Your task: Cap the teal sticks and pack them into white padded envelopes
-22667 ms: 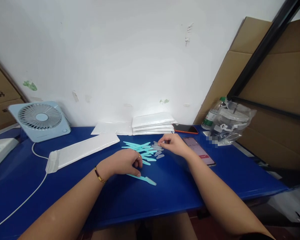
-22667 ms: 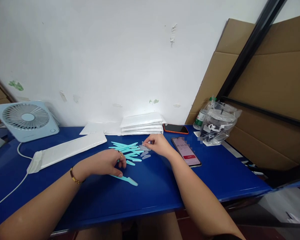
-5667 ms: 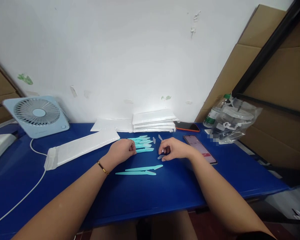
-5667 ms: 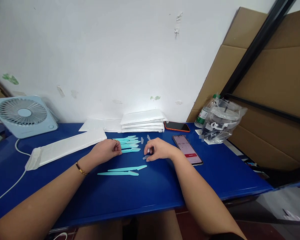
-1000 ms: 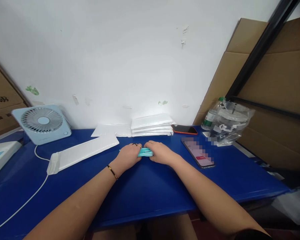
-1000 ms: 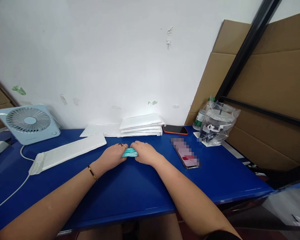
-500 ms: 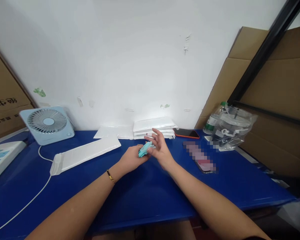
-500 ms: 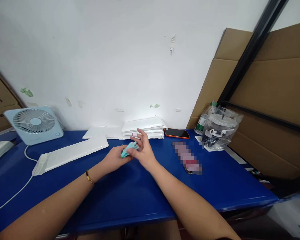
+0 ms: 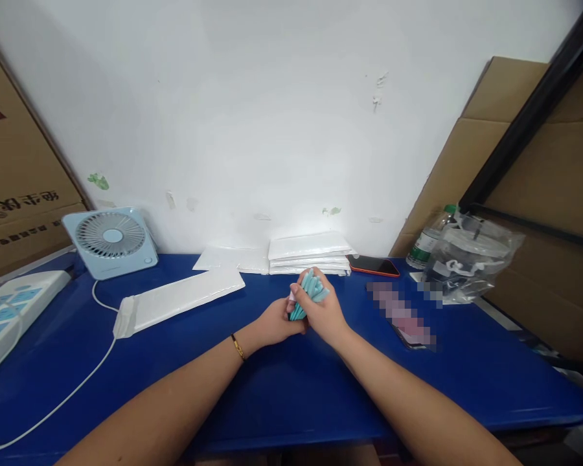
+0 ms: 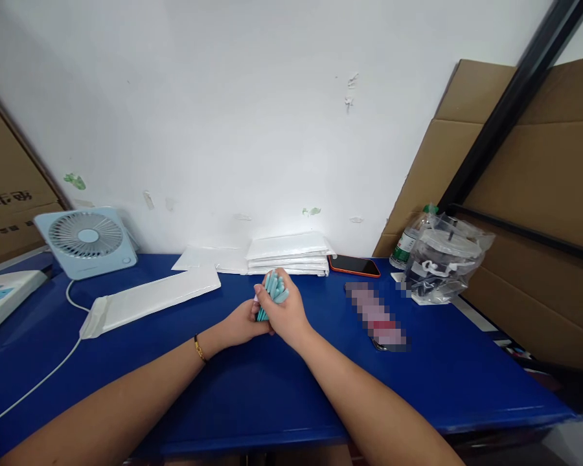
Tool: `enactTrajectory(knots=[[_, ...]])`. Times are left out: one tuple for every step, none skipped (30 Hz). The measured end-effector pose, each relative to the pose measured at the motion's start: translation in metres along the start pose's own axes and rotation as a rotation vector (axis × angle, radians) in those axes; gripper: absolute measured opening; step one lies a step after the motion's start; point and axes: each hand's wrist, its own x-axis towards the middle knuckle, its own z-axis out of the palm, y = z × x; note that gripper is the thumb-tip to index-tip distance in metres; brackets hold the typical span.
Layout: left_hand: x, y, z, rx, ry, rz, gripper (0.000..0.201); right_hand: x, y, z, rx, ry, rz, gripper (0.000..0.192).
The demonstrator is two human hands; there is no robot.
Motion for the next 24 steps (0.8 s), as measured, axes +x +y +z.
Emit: enactTrajectory(knots=[[0.0, 0.0, 0.0, -0.011, -0.006, -0.021, 0.01, 0.001, -0.001, -0.001, 0.036, -0.001, -0.001, 0.025], [0.0, 0.001, 0.0, -0.027, -0.011, -0.035, 0.012, 0.001, -0.002, -0.003, 0.064, -0.02, -0.007, 0.027], [-0.002, 0.003, -0.001, -0.043, -0.026, -0.047, 0.015, 0.002, -0.003, -0.005, 0.082, -0.07, -0.01, 0.031], [-0.003, 0.005, -0.002, -0.058, -0.046, -0.055, 0.019, 0.003, -0.004, -0.007, 0.089, -0.155, -0.008, 0.036], [-0.006, 0.008, -0.003, -0.067, -0.077, -0.056, 0.023, 0.003, -0.006, -0.009, 0.079, -0.272, 0.002, 0.04], [-0.008, 0.011, -0.003, -0.067, -0.119, -0.05, 0.026, 0.004, -0.007, -0.011, 0.055, -0.399, 0.014, 0.04], [-0.011, 0.014, -0.003, -0.064, -0.166, -0.045, 0.027, 0.003, -0.008, -0.012, 0.024, -0.512, 0.024, 0.037], [-0.012, 0.016, -0.002, -0.059, -0.212, -0.05, 0.026, 0.003, -0.008, -0.012, -0.005, -0.588, 0.029, 0.033], [-0.013, 0.017, -0.001, -0.057, -0.242, -0.062, 0.025, 0.002, -0.008, -0.012, -0.027, -0.614, 0.03, 0.03], [-0.013, 0.017, 0.001, -0.059, -0.256, -0.076, 0.023, 0.002, -0.008, -0.012, -0.032, -0.589, 0.027, 0.03], [-0.012, 0.016, 0.003, -0.06, -0.251, -0.08, 0.024, 0.002, -0.007, -0.013, -0.014, -0.52, 0.024, 0.031], [-0.009, 0.015, 0.005, -0.045, -0.217, -0.067, 0.026, 0.003, -0.005, -0.014, 0.023, -0.421, 0.026, 0.032], [-0.006, 0.013, 0.005, -0.004, -0.161, -0.034, 0.03, 0.004, -0.002, -0.016, 0.067, -0.308, 0.03, 0.033], [-0.004, 0.012, 0.003, 0.072, -0.086, 0.017, 0.035, 0.007, 0.001, -0.019, 0.11, -0.186, 0.028, 0.033], [-0.001, 0.012, -0.001, 0.184, -0.003, 0.068, 0.04, 0.01, 0.004, -0.023, 0.144, -0.065, 0.018, 0.032], [0.001, 0.012, -0.008, 0.329, 0.086, 0.104, 0.045, 0.013, 0.009, -0.027, 0.161, 0.043, 0.006, 0.031], [0.001, 0.013, -0.017, 0.493, 0.181, 0.125, 0.05, 0.017, 0.014, -0.031, 0.153, 0.134, -0.007, 0.031], [0.0, 0.014, -0.028, 0.659, 0.267, 0.134, 0.054, 0.02, 0.019, -0.035, 0.12, 0.199, -0.014, 0.031], [-0.003, 0.015, -0.04, 0.816, 0.341, 0.121, 0.057, 0.022, 0.025, -0.039, 0.061, 0.223, -0.003, 0.033], [-0.007, 0.015, -0.053, 0.951, 0.402, 0.075, 0.062, 0.024, 0.031, -0.042, -0.021, 0.216, 0.018, 0.035], [-0.012, 0.015, -0.066, 1.06, 0.45, 0.007, 0.07, 0.025, 0.036, -0.045, -0.108, 0.19, 0.036, 0.037], [-0.017, 0.013, -0.077, 1.148, 0.478, -0.088, 0.078, 0.026, 0.042, -0.047, -0.174, 0.165, 0.042, 0.038], [-0.022, 0.011, -0.088, 1.204, 0.468, -0.206, 0.083, 0.026, 0.046, -0.048, -0.222, 0.112, 0.039, 0.04], [-0.026, 0.008, -0.096, 1.228, 0.437, -0.327, 0.083, 0.026, 0.05, -0.049, -0.246, 0.05, 0.03, 0.041]])
